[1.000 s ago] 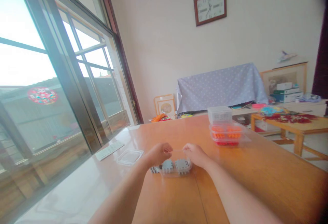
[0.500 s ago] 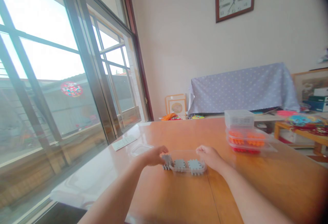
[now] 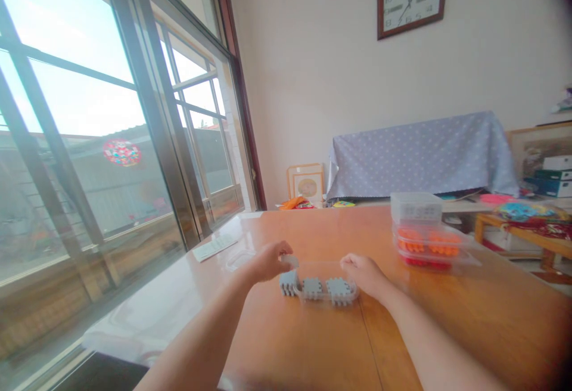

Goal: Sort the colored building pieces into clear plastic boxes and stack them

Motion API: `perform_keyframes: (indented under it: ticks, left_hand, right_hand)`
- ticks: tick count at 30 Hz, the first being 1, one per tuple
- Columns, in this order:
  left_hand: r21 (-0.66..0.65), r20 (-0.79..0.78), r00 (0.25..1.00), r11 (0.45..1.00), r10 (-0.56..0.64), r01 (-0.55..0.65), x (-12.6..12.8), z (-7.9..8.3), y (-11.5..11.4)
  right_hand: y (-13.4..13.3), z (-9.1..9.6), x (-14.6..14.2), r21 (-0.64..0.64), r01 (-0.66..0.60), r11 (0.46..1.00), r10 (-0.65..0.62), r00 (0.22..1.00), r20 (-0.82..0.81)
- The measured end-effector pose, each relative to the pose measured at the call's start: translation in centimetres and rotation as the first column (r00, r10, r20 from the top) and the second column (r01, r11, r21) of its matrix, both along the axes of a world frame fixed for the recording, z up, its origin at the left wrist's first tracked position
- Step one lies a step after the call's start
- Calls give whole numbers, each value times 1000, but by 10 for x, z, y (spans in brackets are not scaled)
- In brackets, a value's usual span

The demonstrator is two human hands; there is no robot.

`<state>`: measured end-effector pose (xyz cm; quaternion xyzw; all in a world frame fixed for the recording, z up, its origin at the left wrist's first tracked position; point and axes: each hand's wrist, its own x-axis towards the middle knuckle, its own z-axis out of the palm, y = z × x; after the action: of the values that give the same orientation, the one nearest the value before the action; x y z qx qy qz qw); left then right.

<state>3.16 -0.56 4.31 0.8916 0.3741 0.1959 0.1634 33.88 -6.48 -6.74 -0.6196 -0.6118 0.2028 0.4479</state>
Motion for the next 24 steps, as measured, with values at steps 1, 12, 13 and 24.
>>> perform_keyframes:
  ticks: [1, 12, 13, 24]
  left_hand:
    - [10, 8, 1000, 1000, -11, 11, 6, -1, -4]
    - [48, -249, 968, 998, -22, 35, 51, -13, -37]
    - [63, -264, 964, 997, -24, 42, 52, -11, -38]
    - [83, -364, 931, 996, 13, 18, 65, -11, -38]
  right_hand:
    - [0, 0, 0, -1, -1, 1000, 1, 1000, -9]
    - [-9, 9, -2, 2, -3, 1000, 3, 999, 32]
    - [-9, 9, -2, 0, -1, 1000, 1, 999, 35]
    - [-10, 12, -2, -10, -3, 1000, 3, 999, 40]
